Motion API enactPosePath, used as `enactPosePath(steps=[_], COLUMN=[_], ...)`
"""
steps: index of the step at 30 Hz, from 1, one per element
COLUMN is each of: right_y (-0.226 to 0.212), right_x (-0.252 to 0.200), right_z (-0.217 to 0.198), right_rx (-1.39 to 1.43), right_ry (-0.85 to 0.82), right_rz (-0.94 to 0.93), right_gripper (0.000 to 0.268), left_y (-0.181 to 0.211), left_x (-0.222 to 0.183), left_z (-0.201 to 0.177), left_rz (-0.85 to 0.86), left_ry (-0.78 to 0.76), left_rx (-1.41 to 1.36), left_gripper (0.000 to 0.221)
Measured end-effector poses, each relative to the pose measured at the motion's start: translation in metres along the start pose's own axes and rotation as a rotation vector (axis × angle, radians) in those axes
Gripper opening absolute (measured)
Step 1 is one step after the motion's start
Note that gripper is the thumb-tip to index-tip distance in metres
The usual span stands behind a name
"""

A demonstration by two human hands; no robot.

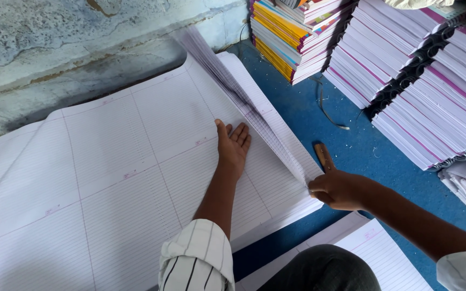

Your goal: The person folds large sheets of lined paper in half and uses a wooden block to press the crease flat. They repeat this process for multiple sheets, stacking the folded papers to the left.

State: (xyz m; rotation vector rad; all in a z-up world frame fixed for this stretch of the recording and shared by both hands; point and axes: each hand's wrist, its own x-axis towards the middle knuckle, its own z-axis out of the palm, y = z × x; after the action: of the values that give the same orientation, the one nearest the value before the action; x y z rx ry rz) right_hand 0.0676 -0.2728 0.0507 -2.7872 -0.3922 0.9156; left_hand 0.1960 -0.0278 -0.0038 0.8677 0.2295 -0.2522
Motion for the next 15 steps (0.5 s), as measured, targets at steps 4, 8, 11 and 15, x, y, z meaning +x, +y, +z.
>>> enactPosePath(steps=[4, 8, 11, 15], right_y=[0.000, -0.001, -0.003, -0.005], right_x=[-0.001, -0.002, -0.002, -0.002], right_z=[-0.002, -0.004, -0.005, -0.005], right_rx=[-0.005, -0.009, -0.019, -0.030], right_ry=[0.016, 0.021, 0.004, 0.005], right_rz=[-0.068, -0.089, -0.074, -0.072], right_gripper=[0.015, 0.015, 0.014, 0.013], left_y=[0.000, -0.002, -0.004, -0.005], left_x=[0.005, 0.010, 0.012, 0.008], left_z=[-0.002, -0.002, -0.001, 0.005], left_rz=[-0.013, -0.012, 0.040, 0.078], left_ry=[0.003, -0.004, -0.030, 0.006], left_rx=[-0.034, -0.010, 0.161, 0.310], left_gripper=[0.107, 0.107, 0.107, 0.106])
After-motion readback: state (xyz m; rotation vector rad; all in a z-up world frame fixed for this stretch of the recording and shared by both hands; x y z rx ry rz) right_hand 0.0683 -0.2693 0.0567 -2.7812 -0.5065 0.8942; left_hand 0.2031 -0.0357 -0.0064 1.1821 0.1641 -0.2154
